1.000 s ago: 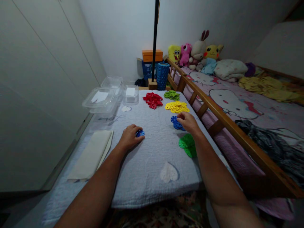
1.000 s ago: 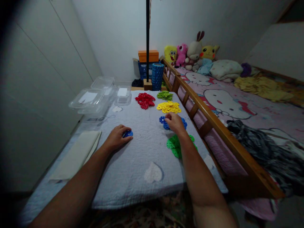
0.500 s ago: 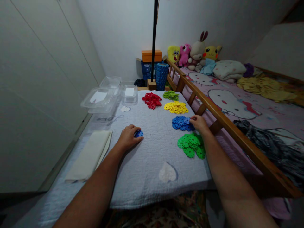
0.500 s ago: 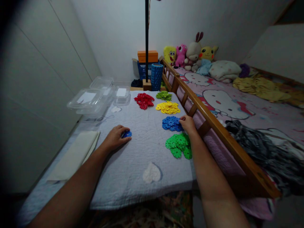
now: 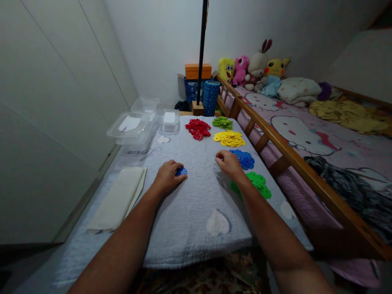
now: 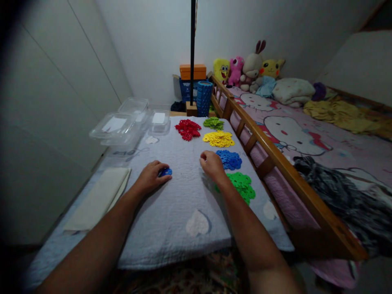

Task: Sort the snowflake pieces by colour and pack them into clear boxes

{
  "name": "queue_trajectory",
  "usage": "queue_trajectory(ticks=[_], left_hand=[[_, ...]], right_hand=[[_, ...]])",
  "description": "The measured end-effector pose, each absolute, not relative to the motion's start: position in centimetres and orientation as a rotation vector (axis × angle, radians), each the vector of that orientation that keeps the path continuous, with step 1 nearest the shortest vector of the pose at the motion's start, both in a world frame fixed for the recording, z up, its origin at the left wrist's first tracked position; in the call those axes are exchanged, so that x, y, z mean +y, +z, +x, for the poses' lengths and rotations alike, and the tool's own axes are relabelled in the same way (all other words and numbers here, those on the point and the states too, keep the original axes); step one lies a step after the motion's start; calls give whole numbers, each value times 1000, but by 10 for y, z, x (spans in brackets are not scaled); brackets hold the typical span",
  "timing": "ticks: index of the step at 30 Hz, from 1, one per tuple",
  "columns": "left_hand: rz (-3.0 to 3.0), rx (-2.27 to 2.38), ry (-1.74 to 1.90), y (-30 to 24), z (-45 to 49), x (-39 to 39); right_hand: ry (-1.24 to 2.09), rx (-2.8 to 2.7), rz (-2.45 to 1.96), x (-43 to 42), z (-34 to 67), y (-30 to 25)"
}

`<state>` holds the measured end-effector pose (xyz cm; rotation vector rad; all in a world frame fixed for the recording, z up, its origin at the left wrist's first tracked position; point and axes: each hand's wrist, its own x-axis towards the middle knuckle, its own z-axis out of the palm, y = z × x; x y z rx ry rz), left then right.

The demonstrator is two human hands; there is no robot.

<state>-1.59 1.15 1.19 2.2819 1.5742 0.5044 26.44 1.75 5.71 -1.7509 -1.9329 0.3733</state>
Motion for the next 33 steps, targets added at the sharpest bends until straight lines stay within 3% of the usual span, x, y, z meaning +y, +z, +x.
queue_trajectory(ticks=[9, 33], left_hand=[[2117, 1518, 775, 0, -19, 18], [1908, 1566, 970, 0, -18, 17]], right_hand=[[321, -2325, -1532, -9, 166, 20], [405, -2384, -1436, -6, 155, 14]])
